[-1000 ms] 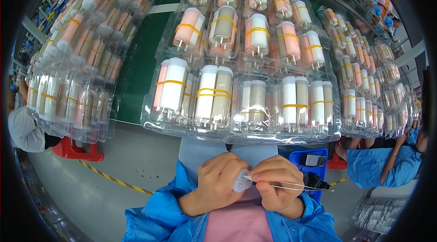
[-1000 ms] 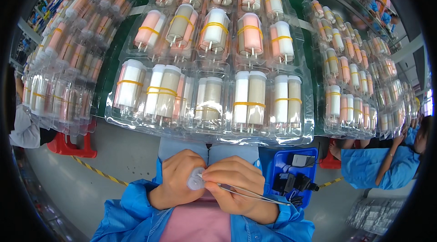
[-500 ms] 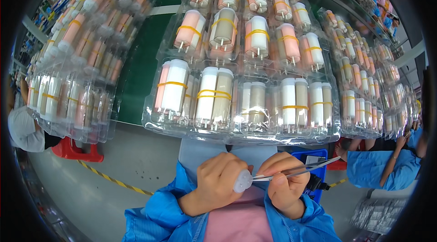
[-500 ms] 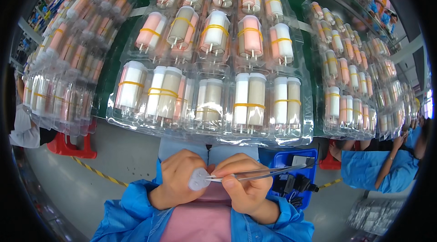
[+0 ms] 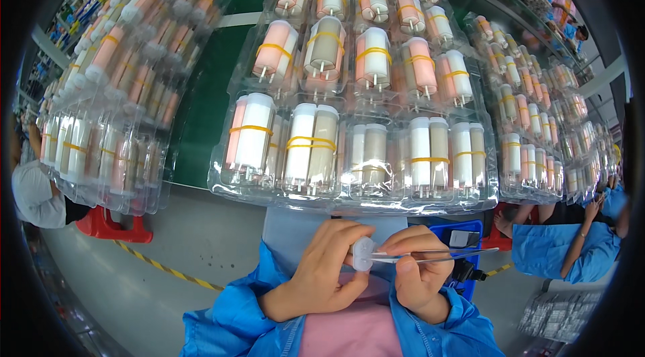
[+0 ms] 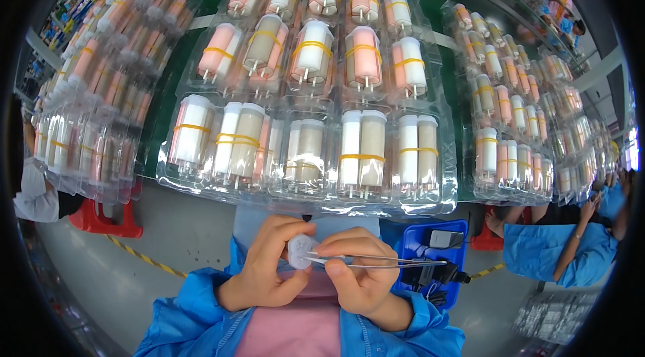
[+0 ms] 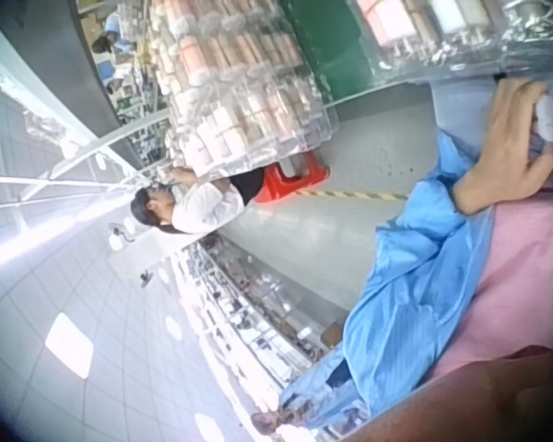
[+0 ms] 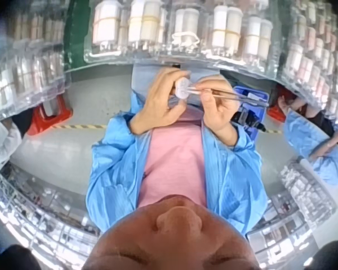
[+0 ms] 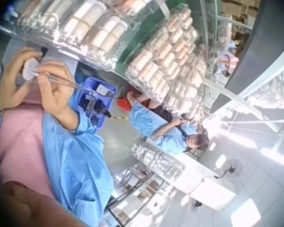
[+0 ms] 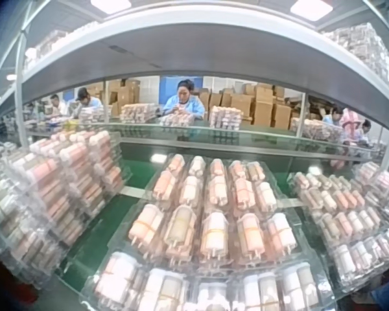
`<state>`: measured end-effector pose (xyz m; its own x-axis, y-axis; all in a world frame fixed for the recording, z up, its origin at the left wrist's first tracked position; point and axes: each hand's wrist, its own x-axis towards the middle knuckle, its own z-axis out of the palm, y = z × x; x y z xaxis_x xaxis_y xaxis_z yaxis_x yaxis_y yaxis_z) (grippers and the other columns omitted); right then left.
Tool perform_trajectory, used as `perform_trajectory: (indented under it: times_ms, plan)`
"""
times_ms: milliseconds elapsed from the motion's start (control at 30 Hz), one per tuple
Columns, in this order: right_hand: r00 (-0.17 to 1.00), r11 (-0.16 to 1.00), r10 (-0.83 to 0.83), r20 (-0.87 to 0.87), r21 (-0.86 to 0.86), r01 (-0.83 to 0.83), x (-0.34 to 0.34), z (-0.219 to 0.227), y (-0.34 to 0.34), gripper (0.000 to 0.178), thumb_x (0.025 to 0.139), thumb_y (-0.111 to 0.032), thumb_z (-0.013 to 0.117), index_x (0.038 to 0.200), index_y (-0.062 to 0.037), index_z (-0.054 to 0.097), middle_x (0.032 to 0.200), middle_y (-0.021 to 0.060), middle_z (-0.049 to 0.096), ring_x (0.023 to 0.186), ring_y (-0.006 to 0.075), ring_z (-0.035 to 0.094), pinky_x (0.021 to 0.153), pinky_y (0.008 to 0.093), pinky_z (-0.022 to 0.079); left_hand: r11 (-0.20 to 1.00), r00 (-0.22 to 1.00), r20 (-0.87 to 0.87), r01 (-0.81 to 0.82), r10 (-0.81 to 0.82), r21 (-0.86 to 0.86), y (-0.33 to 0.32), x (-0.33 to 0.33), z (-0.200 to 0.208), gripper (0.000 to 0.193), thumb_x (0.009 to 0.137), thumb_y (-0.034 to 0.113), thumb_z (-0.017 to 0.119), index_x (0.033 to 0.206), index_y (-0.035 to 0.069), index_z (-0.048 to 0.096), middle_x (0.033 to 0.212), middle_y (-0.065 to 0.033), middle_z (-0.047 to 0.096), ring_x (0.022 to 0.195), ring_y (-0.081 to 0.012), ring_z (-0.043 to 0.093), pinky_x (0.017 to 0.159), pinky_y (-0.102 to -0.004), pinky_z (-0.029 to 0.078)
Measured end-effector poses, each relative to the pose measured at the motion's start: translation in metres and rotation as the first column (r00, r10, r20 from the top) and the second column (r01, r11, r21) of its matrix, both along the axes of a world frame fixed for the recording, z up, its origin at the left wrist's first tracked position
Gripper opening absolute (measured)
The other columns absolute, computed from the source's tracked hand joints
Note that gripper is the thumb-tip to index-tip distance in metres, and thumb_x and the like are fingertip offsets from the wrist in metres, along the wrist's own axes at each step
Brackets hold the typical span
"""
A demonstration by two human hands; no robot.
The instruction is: Use tweezers to manipulate wires or filaments on small cylindrical components at an industrial assembly station.
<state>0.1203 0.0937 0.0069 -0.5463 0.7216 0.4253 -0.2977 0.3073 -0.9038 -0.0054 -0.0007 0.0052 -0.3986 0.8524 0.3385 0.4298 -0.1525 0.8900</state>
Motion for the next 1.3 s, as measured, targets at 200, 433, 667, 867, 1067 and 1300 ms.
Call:
perform_trajectory:
  times_ms: [200, 433, 667, 867, 1067, 1300]
  plan:
    - [0.995, 0.995, 0.087, 0.047, -0.045, -0.085, 0.001, 0.002, -0.001, 0.013, 0.083, -0.008, 0.066, 0.088, 0.0037, 0.065, 0.083, 0.0161, 0.066, 0.071, 0.0205, 0.064, 0.061, 0.0287, 0.05, 0.996, 0.993, 0.088, 0.082, -0.079, -0.025, -0.003, -0.001, -0.017, 0.042, 0.07, 0.004, 0.077, 0.104, 0.0, 0.053, 0.097, -0.0157, 0.063, 0.089, -0.0242, 0.065, 0.065, -0.0278, 0.052]
    - [0.988, 0.988, 0.155, 0.02, -0.02, -0.154, -0.001, 0.006, 0.001, 0.014, 0.081, -0.009, 0.069, 0.089, 0.0024, 0.066, 0.085, 0.0154, 0.066, 0.071, 0.0224, 0.063, 0.061, 0.0294, 0.05, 0.984, 0.958, 0.284, 0.082, -0.035, -0.158, -0.004, 0.005, -0.012, 0.033, 0.071, 0.007, 0.075, 0.097, 0.005, 0.055, 0.081, -0.0108, 0.063, 0.073, -0.0275, 0.066, 0.061, -0.034, 0.051]
    - [0.979, 0.986, 0.159, 0.125, 0.029, -0.163, -0.002, 0.013, -0.003, 0.012, 0.076, -0.005, 0.072, 0.085, 0.0008, 0.068, 0.083, 0.0125, 0.067, 0.068, 0.0238, 0.062, 0.06, 0.0304, 0.049, 0.998, 0.998, 0.006, -0.056, 0.056, 0.003, 0.001, 0.003, -0.012, 0.022, 0.066, -0.002, 0.074, 0.082, 0.002, 0.059, 0.071, -0.0107, 0.06, 0.059, -0.0243, 0.058, 0.052, -0.0309, 0.044]
    - [0.979, 0.988, 0.146, 0.139, 0.021, -0.15, -0.005, 0.014, -0.004, 0.01, 0.074, -0.003, 0.072, 0.083, 0.0007, 0.068, 0.081, 0.012, 0.067, 0.067, 0.0238, 0.063, 0.06, 0.0304, 0.049, 0.997, 0.996, -0.04, -0.08, 0.081, 0.014, 0.001, 0.002, -0.015, 0.022, 0.066, -0.002, 0.073, 0.082, 0.002, 0.059, 0.07, -0.0106, 0.059, 0.059, -0.0251, 0.058, 0.052, -0.0317, 0.045]
    - [0.979, 0.988, 0.145, 0.145, 0.028, -0.151, -0.005, 0.014, -0.004, 0.011, 0.074, -0.003, 0.073, 0.083, 0.0007, 0.068, 0.081, 0.012, 0.067, 0.067, 0.0238, 0.063, 0.059, 0.0302, 0.05, 0.997, 0.995, -0.058, -0.08, 0.081, 0.018, 0.0, 0.001, -0.013, 0.022, 0.065, -0.002, 0.073, 0.082, 0.002, 0.059, 0.07, -0.0105, 0.059, 0.059, -0.0258, 0.058, 0.052, -0.0322, 0.045]
    - [0.98, 0.989, 0.131, 0.148, 0.049, -0.14, -0.004, 0.013, -0.005, 0.011, 0.074, -0.004, 0.073, 0.082, 0.0005, 0.068, 0.081, 0.0117, 0.067, 0.066, 0.0237, 0.063, 0.059, 0.03, 0.05, 0.996, 0.993, -0.078, -0.088, 0.088, 0.009, 0.0, 0.001, -0.013, 0.023, 0.064, -0.002, 0.073, 0.081, 0.002, 0.059, 0.07, -0.0105, 0.059, 0.059, -0.0262, 0.058, 0.051, -0.0323, 0.045]
